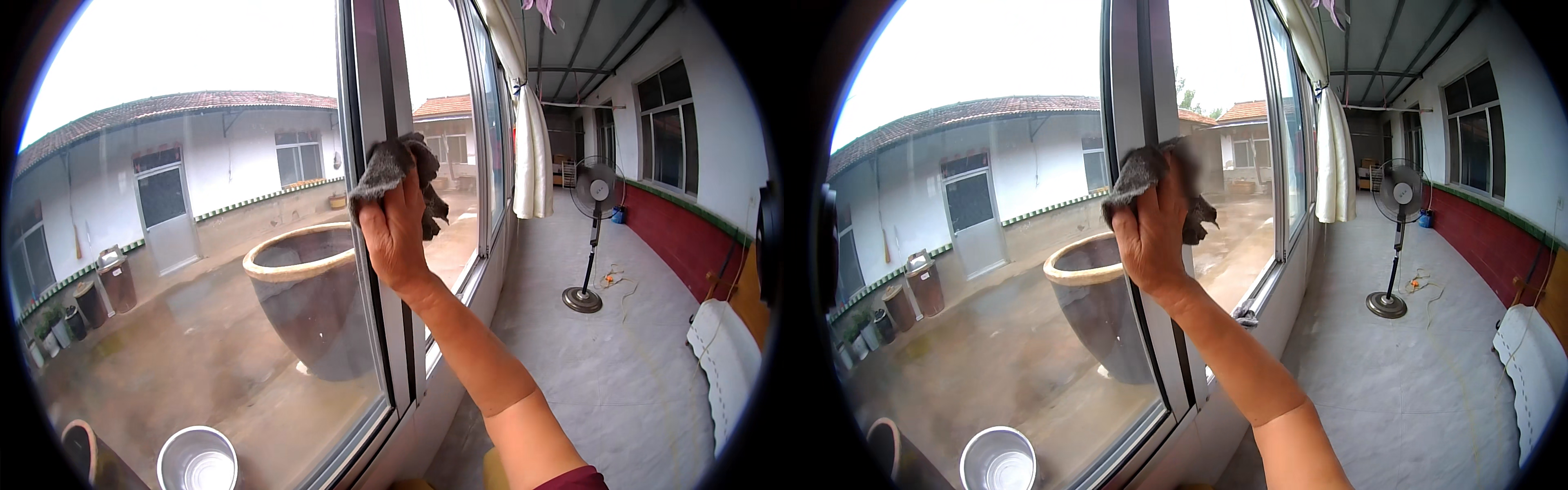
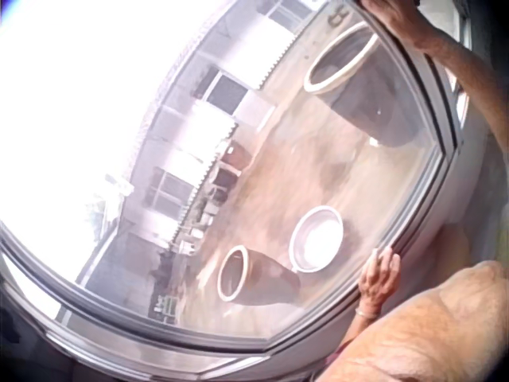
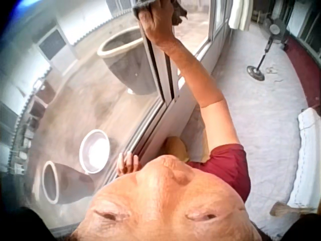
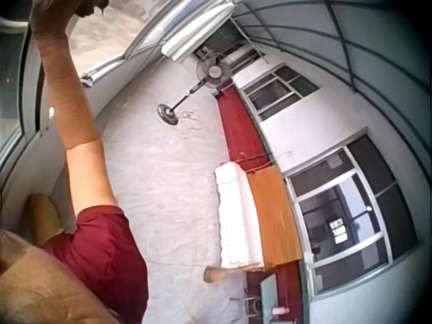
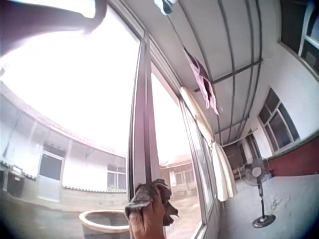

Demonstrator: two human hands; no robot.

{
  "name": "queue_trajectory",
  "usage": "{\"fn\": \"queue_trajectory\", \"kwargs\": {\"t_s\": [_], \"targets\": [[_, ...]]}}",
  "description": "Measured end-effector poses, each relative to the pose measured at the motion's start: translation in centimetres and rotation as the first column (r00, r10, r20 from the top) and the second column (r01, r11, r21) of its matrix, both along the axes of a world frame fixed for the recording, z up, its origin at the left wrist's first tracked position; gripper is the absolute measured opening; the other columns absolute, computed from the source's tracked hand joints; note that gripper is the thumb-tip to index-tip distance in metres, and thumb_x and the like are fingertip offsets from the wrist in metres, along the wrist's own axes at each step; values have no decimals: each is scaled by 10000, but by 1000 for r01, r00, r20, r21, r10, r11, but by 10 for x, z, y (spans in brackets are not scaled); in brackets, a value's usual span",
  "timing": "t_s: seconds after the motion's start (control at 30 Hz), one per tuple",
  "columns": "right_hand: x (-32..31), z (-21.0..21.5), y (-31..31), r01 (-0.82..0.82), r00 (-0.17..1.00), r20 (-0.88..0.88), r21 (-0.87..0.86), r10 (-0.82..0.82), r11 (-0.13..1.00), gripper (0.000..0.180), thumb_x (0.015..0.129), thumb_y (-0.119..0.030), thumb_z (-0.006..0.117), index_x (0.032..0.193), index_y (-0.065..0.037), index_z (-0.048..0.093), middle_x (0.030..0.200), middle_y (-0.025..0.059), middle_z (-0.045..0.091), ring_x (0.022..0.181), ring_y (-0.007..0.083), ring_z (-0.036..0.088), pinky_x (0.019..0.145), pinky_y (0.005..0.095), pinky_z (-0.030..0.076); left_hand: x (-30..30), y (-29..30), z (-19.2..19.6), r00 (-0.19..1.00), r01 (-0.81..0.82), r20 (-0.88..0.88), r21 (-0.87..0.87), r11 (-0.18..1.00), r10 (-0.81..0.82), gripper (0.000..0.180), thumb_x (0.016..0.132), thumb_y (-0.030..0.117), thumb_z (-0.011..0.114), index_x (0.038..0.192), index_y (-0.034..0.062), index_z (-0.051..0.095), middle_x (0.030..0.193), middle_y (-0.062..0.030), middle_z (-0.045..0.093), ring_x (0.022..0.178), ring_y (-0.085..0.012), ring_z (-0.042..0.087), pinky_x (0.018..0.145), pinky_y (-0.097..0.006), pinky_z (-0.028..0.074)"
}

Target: The person wipes the metal frame and glass of a sliding window using a gray cloth. They systematically clean the vertical and horizontal sections of the frame, moving from the top to the bottom and across the width of the window.

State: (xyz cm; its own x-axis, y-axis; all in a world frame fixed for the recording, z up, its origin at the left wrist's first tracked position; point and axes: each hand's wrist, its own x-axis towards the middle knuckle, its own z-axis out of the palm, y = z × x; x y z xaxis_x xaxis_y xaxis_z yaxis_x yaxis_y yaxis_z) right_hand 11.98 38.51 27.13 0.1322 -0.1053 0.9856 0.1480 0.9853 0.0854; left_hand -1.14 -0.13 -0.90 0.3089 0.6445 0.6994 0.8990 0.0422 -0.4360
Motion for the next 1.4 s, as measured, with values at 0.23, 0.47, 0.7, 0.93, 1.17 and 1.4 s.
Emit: {"fn": "queue_trajectory", "kwargs": {"t_s": [0.23, 0.47, 0.7, 0.93, 1.17, 1.4], "targets": [[10, 136, 13, -90, 996, -22, 19, 91, 996, 258, 871, -176, 568, 1112, -90, 600, 1182, 153, 532, 1086, 372, 544, 957, 470, 423, -2, -2, 9, 994, 107, 34, -90, 990, -104, 274, 991, 140, 475, 1236, 54, 559, 1294, -160, 590, 1167, -413, 572, 836, -467, 547], [4, 246, 5, 6, 1000, 29, -85, -3, 996, 381, 915, -237, 487, 1216, -15, 561, 1326, 249, 471, 1236, 404, 463, 1074, 468, 346, -7, -2, 0, 999, 43, -20, -60, 997, -44, 327, 1000, 175, 494, 1316, 92, 500, 1274, -124, 619, 1074, -356, 622, 779, -421, 560], [2, 284, -29, 209, 978, 54, -334, -203, 919, 647, 965, -410, 294, 1501, -48, 300, 1548, 255, 251, 1456, 384, 203, 1186, 531, 185, -5, 3, -4, 994, -57, -90, -18, 998, 55, 332, 977, 144, 525, 1303, 86, 505, 1246, -130, 627, 1011, -334, 633, 757, -417, 564], [4, 267, 34, 577, 816, -13, 4, -577, 816, 445, 967, -314, 387, 1290, -36, 512, 1385, 289, 450, 1278, 463, 428, 1070, 504, 381, 7, 16, 0, 991, -117, -55, 63, 991, 121, 218, 924, 174, 497, 1041, 128, 674, 1134, -47, 684, 1068, -291, 608, 870, -399, 506], [-2, 187, 39, 195, 975, -112, 17, -192, 981, 385, 923, -316, 509, 1179, -37, 578, 1273, 244, 552, 1200, 386, 529, 986, 418, 434, 12, 18, -3, 989, -149, -3, 73, 986, 149, 186, 908, 136, 536, 998, 166, 697, 1126, -30, 692, 1106, -289, 587, 876, -377, 481], [0, 80, 28, 63, 989, -148, 306, -18, 950, 196, 894, -158, 564, 1047, -42, 601, 1072, 189, 603, 1023, 384, 570, 943, 449, 431, 7, 7, -17, 986, -39, 162, -8, 999, 40, 247, 799, -1, 594, 1025, 92, 633, 1273, -144, 598, 1251, -431, 478, 965, -530, 419]]}}
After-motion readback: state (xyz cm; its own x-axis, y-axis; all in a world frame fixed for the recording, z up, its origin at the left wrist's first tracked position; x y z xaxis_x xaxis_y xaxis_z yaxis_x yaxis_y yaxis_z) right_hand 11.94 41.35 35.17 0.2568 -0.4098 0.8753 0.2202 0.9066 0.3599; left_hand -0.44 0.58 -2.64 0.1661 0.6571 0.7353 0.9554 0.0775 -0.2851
